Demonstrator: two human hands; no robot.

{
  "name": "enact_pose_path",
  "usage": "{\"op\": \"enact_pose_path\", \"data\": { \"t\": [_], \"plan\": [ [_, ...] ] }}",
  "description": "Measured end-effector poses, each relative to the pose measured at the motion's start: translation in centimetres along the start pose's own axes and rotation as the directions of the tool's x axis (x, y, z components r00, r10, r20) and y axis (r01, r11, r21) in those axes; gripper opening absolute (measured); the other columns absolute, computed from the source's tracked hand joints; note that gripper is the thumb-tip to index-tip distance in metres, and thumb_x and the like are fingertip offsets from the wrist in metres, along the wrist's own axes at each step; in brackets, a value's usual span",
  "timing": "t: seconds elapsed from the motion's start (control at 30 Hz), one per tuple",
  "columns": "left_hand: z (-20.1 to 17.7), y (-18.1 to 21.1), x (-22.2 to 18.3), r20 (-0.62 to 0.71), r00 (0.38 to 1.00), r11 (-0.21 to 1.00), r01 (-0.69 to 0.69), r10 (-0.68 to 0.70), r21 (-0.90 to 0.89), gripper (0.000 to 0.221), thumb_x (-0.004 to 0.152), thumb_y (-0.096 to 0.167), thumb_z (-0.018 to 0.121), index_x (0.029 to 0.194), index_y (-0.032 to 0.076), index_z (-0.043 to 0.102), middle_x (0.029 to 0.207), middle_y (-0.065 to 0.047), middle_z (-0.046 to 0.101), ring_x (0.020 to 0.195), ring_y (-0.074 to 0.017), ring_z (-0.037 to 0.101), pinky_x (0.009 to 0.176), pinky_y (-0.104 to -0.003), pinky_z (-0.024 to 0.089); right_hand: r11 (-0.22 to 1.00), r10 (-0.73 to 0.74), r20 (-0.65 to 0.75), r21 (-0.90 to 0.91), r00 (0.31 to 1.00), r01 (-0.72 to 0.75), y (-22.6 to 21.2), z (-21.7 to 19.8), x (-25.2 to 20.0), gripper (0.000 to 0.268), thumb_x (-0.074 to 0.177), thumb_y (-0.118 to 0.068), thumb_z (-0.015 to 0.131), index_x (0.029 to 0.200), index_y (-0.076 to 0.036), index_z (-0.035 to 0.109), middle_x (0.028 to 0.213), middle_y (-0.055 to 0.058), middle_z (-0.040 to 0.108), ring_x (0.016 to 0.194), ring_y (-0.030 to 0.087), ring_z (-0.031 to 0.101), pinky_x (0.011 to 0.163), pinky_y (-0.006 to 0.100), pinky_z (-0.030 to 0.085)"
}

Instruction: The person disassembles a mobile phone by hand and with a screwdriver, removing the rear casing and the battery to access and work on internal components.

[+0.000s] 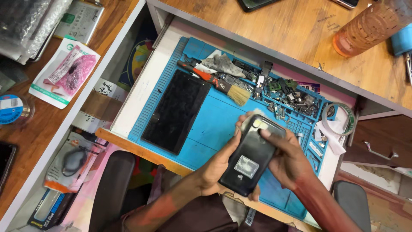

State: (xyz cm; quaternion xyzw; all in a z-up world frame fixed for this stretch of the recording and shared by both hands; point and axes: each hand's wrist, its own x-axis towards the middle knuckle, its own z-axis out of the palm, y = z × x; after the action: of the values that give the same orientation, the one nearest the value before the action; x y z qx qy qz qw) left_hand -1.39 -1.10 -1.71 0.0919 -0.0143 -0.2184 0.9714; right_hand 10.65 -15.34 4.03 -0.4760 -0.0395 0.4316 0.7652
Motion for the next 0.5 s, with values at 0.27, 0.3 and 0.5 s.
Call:
{"op": "enact_pose_path", "data": {
  "t": [0.27, 0.3, 0.5],
  "plan": [
    [0.0, -0.1, 0.2, -0.072, 0.951, 0.903, -0.261, 0.302, 0.342, 0.082, 0.101, 0.076, 0.021, 0.169, 0.032, 0.012, 0.141, -0.012, 0.06, 0.094, -0.0328, 0.072, 0.068, -0.041, 0.062, 0.988, 0.149, 0.133, 0.019, 0.98, -0.152, 2.1, -1.4, -1.3, 0.044, 0.097, -0.018, 0.064, 0.136, 0.002, 0.057, 0.105, 0.02, 0.075, 0.083, 0.027, 0.073, 0.066, 0.038, 0.058],
    [0.0, 0.1, 0.3, -0.11, 0.902, 0.851, -0.345, 0.417, 0.397, 0.077, 0.1, 0.073, 0.023, 0.167, 0.04, 0.006, 0.149, -0.007, 0.057, 0.097, -0.0313, 0.072, 0.067, -0.043, 0.063, 0.987, 0.161, 0.197, -0.025, 0.967, -0.16, 2.6, -1.7, -1.5, 0.041, 0.103, -0.021, 0.065, 0.136, 0.002, 0.061, 0.093, 0.021, 0.077, 0.064, 0.028, 0.075, 0.049, 0.034, 0.058],
    [-1.1, 0.2, 0.9, -0.142, 0.893, 0.848, -0.341, 0.427, 0.406, 0.099, 0.105, 0.077, 0.018, 0.162, -0.001, 0.042, 0.133, -0.017, 0.061, 0.119, -0.0208, 0.066, 0.101, -0.034, 0.06, 0.96, 0.117, -0.107, -0.241, 0.987, -0.14, 5.0, -1.9, -2.0, 0.025, 0.091, -0.023, 0.075, 0.092, 0.002, 0.075, 0.081, 0.011, 0.077, 0.068, 0.014, 0.07, 0.064, 0.031, 0.058]
  ]
}}
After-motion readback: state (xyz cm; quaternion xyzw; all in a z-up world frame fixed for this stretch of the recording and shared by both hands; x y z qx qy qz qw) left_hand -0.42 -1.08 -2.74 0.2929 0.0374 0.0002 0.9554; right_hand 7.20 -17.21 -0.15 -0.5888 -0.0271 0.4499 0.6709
